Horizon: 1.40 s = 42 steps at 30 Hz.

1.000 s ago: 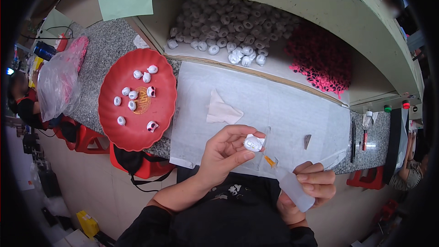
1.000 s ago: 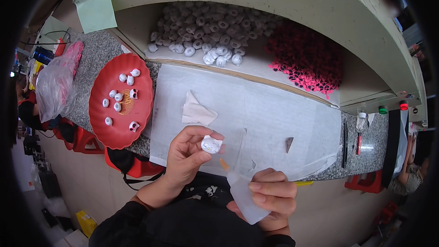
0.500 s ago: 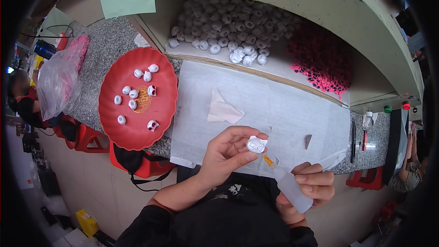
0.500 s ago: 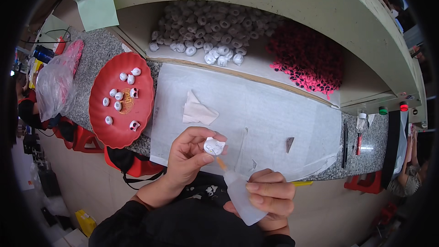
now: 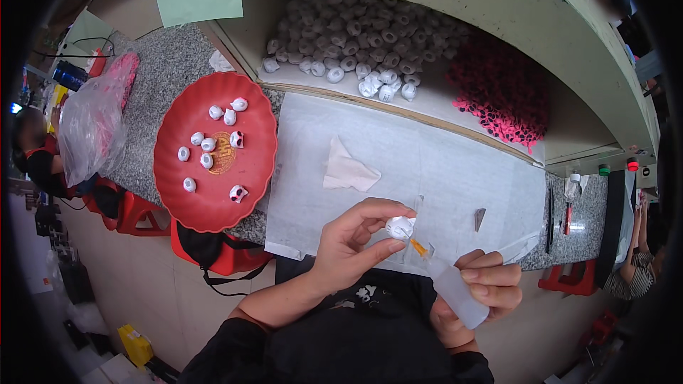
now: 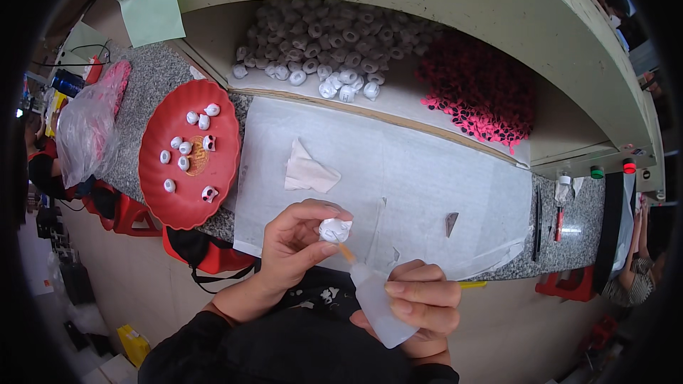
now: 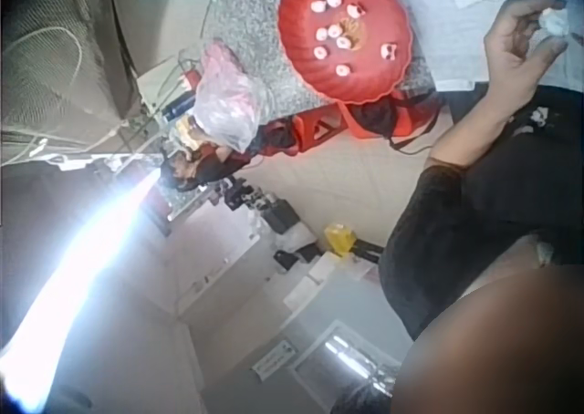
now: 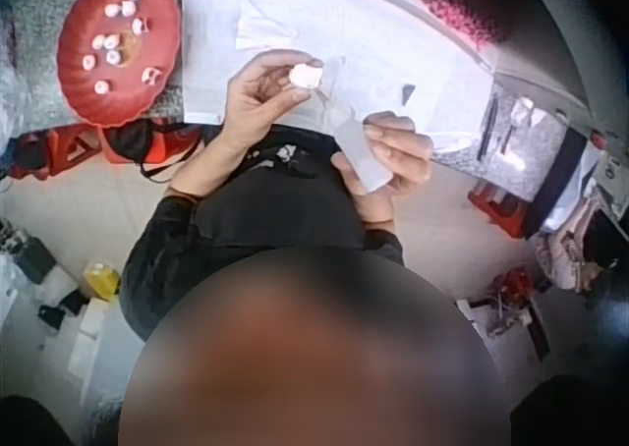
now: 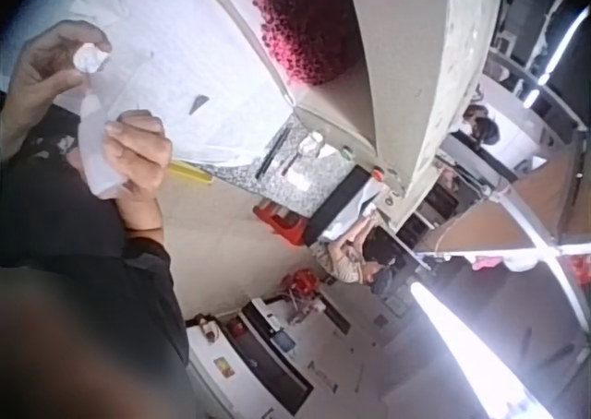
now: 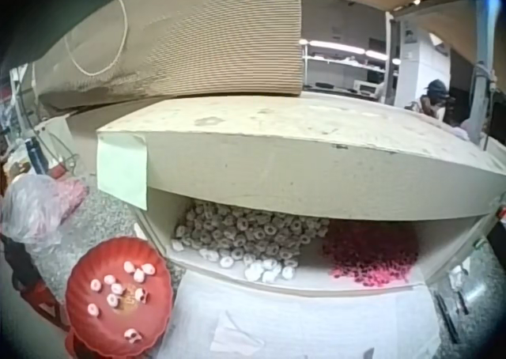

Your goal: Applying adhesive from a bottle to small white ceramic components and assembling them on a workbench.

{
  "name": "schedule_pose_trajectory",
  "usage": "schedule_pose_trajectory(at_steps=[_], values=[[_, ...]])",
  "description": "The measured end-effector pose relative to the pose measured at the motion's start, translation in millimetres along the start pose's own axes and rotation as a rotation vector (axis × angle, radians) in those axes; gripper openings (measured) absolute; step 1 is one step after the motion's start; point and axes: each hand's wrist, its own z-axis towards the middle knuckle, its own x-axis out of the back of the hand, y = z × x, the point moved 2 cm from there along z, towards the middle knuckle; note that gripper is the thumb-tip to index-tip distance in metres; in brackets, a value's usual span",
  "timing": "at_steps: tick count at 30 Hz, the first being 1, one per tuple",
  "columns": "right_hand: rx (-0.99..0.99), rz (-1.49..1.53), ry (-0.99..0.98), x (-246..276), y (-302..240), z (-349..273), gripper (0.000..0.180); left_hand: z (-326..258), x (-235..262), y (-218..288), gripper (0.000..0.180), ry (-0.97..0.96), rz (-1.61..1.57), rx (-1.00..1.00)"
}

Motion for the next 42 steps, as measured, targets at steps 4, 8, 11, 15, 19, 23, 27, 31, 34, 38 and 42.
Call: schedule_pose_trajectory(at_steps=[4,8,11,15,19,23,27,31,34,38,42], values=[[0.025,0.039,-0.057,-0.1,2.2,-0.4,0.044,-0.7,-0.2,0.9,0.033,0.021,0.14,-0.025],[0.008,0.066,-0.09,1.6,1.3,-2.6,0.043,-0.6,1.5,1.3,0.033,0.025,0.212,-0.038],[-0.008,0.054,-0.052,1.8,-0.3,-0.7,0.042,-0.2,2.5,1.1,0.033,0.037,0.243,-0.049],[0.007,0.031,-0.041,3.7,0.2,2.6,0.043,0.9,2.8,-0.1,0.033,0.034,0.241,-0.068],[-0.089,0.035,-0.145,18.7,9.3,10.5,0.044,3.8,13.2,3.4,0.035,0.163,0.197,-0.083],[-0.381,0.079,-0.106,38.7,61.0,29.9,0.036,10.9,43.3,17.7,0.035,0.355,0.13,-0.185],[-0.522,-0.091,-0.357,46.8,124.4,72.4,0.031,12.1,48.6,25.6,0.036,0.39,0.149,-0.218],[-0.223,-0.589,-0.479,31.9,162.1,108.5,0.026,10.5,42.0,23.2,0.038,0.362,0.16,-0.188],[-0.066,-0.947,-0.591,6.9,164.4,109.0,0.024,10.2,46.0,23.4,0.038,0.386,0.174,-0.17],[-0.089,-1.027,-0.64,9.9,160.8,95.4,0.029,9.9,49.0,26.3,0.037,0.392,0.158,-0.189],[0.099,-0.865,-0.664,20.4,157.3,84.3,0.028,11.8,48.3,24.7,0.037,0.361,0.165,-0.153]])
